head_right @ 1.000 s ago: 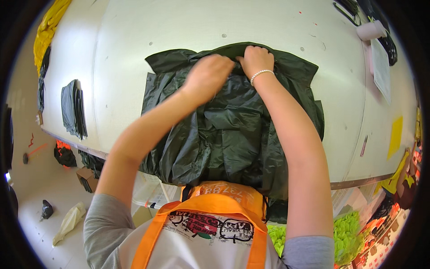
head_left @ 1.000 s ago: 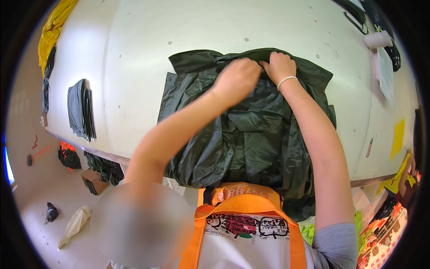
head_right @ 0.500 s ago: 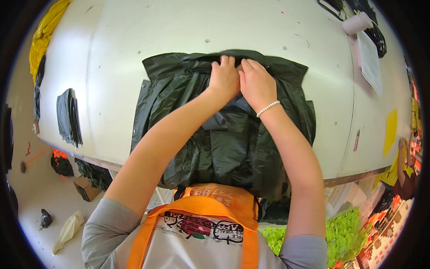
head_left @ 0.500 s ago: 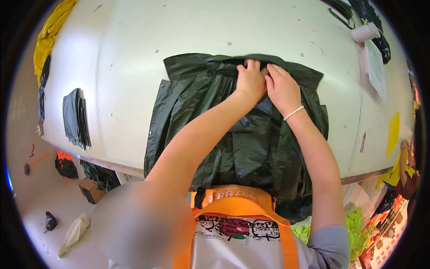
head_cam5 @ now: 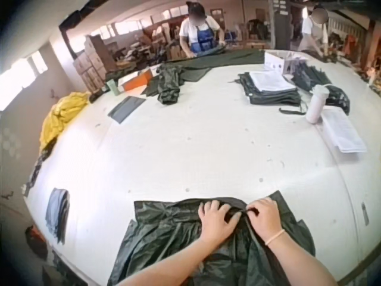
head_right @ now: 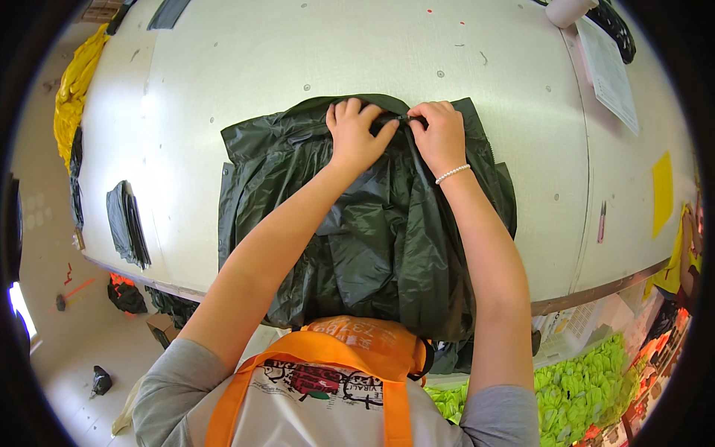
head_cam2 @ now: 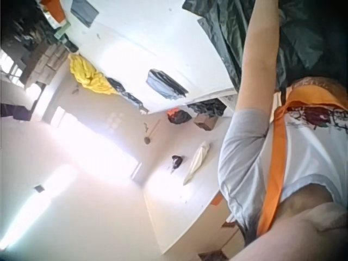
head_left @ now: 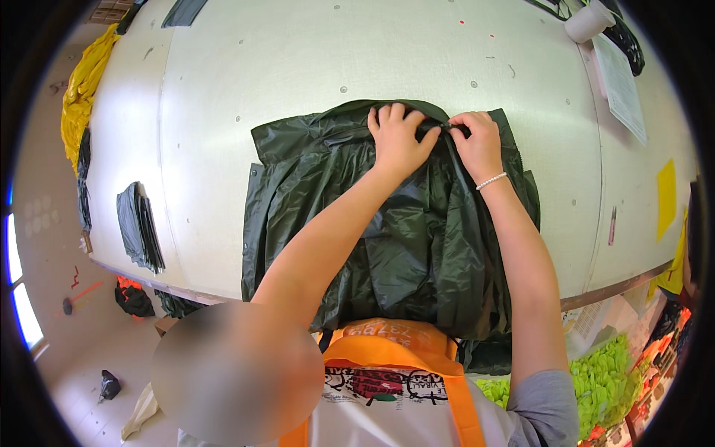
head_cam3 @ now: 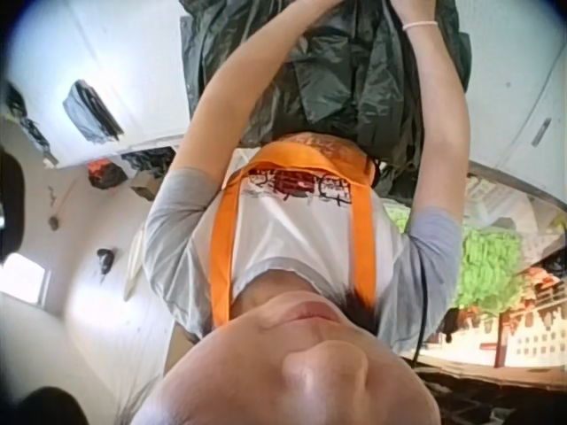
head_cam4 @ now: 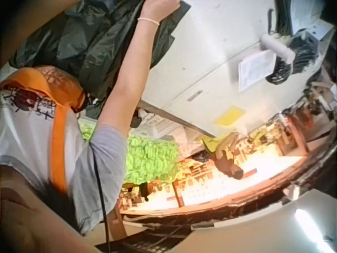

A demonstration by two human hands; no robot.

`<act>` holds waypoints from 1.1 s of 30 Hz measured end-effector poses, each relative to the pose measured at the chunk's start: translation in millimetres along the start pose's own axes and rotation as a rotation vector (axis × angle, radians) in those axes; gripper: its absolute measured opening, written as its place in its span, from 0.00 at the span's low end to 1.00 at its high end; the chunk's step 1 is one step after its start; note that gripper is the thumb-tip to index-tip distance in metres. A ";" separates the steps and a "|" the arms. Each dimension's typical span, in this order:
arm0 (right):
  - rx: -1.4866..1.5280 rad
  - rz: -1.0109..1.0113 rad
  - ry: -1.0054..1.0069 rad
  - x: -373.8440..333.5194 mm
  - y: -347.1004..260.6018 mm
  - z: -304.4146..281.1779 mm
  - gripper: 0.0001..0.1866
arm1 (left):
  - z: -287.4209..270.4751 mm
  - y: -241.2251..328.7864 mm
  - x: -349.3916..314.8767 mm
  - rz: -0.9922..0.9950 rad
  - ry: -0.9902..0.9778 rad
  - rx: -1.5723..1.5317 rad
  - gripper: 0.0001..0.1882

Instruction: The person folds a dark green jacket on a white table, aligning edges and smoothing the fabric. They then unfold the jacket, lay it flat, and fasten multiple snap buttons along the front and sleeves.

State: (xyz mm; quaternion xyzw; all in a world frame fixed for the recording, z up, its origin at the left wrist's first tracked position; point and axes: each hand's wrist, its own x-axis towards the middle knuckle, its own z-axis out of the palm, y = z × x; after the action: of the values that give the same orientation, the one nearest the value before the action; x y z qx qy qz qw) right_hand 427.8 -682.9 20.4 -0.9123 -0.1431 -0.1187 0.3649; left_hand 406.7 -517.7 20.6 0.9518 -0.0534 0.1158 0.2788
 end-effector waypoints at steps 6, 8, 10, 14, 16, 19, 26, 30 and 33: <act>0.031 0.059 -0.003 8.6 -10.6 -11.0 0.06 | 4.0 11.9 11.2 -0.082 0.032 -0.295 0.09; 0.039 -0.001 0.022 11.6 -16.0 -14.4 0.05 | 5.0 15.3 15.7 -0.135 0.014 -0.335 0.10; 0.044 -0.063 0.015 15.4 -19.9 -20.0 0.05 | 2.5 19.5 20.2 -0.198 -0.001 -0.432 0.07; 0.027 -0.160 -0.032 18.9 -24.9 -27.3 0.04 | -2.7 31.4 28.5 -0.365 -0.034 -0.603 0.05; 0.011 -0.137 -0.032 20.3 -25.1 -32.0 0.03 | -10.8 35.8 31.6 -0.442 -0.085 -0.640 0.06; 0.001 -0.084 -0.021 22.0 -26.5 -39.0 0.02 | -14.4 25.9 27.3 -0.315 0.073 -0.499 0.08; -0.058 0.074 0.060 10.0 -13.1 -40.5 0.03 | -54.7 -47.4 -4.3 -0.160 0.311 -0.011 0.06; -0.080 0.150 0.021 -3.5 -7.4 -30.9 0.02 | -71.8 -72.2 -27.7 -0.238 0.364 -0.029 0.06; -0.114 0.193 -0.013 -5.7 -7.9 -22.6 0.02 | -65.1 -69.6 -33.3 -0.328 0.297 -0.108 0.07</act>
State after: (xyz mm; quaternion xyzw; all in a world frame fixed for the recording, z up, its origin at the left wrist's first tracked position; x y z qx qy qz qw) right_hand 417.2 -694.2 39.5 -0.9418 -0.0501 -0.0853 0.3213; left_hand 373.7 -422.7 29.4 0.9039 0.1377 0.2047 0.3495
